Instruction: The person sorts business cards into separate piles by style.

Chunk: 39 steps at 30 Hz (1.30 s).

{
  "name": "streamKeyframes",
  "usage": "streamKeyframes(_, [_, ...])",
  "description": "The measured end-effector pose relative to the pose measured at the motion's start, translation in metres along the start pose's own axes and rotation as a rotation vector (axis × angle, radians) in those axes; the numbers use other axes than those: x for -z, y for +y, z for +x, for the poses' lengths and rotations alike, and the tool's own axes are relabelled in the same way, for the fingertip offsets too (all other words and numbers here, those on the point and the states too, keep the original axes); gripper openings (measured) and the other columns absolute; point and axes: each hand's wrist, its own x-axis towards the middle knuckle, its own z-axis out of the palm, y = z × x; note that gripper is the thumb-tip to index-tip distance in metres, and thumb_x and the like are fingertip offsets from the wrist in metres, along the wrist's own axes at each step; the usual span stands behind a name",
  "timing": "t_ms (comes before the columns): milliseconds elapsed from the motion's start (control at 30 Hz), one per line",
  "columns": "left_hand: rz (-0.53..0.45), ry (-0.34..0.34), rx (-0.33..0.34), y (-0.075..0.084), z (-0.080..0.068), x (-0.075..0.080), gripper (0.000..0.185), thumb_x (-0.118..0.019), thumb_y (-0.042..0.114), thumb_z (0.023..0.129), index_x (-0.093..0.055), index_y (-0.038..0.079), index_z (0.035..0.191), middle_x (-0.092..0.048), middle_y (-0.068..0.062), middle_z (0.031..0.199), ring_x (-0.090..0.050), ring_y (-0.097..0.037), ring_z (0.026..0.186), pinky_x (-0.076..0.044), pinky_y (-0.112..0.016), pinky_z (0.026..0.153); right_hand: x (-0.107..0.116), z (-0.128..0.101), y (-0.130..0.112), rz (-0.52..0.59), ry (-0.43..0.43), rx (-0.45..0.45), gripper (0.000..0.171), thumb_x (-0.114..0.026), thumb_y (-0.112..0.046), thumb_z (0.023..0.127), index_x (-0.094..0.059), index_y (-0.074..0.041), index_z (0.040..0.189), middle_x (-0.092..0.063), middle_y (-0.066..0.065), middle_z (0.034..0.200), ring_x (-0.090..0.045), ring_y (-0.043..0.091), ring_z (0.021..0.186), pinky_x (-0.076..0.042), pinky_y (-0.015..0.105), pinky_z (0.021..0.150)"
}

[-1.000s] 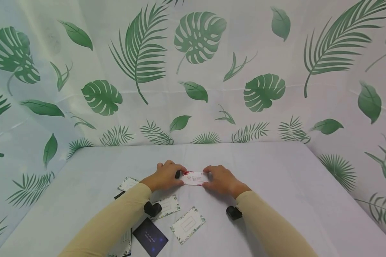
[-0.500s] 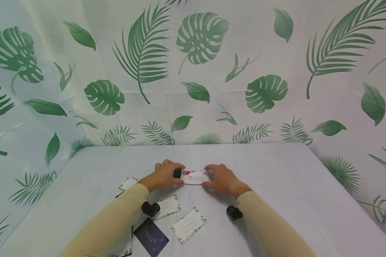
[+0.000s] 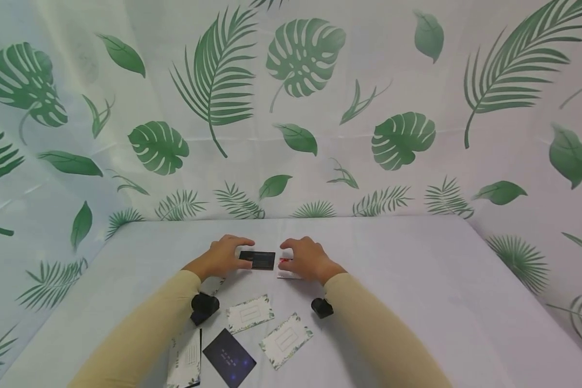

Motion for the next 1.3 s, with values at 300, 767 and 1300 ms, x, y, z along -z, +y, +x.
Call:
streamKeyframes(300, [0.014, -0.014, 0.081, -0.021, 0.004, 0.001, 0.056, -0.079, 0.033, 0.088, -0.061, 0.020, 0.139, -0.057, -0.011, 0.140, -0.046, -0.033, 0.132, -0.030, -0.057, 0.104, -0.008, 0.024, -0.024, -0.071, -0.076, -0.066, 0.058, -0.076, -0.039, 0.089, -0.058, -0.015, 0.140, -0.060, 0.012, 0.131, -0.051, 0.033, 0.122, -0.037, 0.053, 0.102])
streamKeyframes(767, [0.017, 0.027, 0.073, -0.023, 0.002, 0.001, 0.052, -0.079, 0.033, 0.087, -0.064, 0.020, 0.136, -0.061, -0.010, 0.133, -0.050, -0.031, 0.126, -0.032, -0.054, 0.099, -0.015, 0.027, -0.028, -0.155, -0.061, -0.014, 0.057, -0.075, -0.037, 0.089, -0.059, -0.013, 0.138, -0.065, 0.011, 0.118, -0.056, 0.028, 0.108, -0.042, 0.049, 0.095])
streamKeyframes(1300, [-0.093, -0.007, 0.148, -0.021, -0.004, -0.002, 0.051, -0.080, 0.026, 0.087, -0.063, 0.021, 0.134, -0.055, -0.010, 0.139, -0.046, -0.036, 0.123, -0.033, -0.058, 0.102, -0.023, 0.030, -0.033, -0.035, -0.069, -0.071, 0.055, -0.080, -0.028, 0.086, -0.061, -0.011, 0.135, -0.064, 0.007, 0.124, -0.050, 0.029, 0.114, -0.035, 0.053, 0.101])
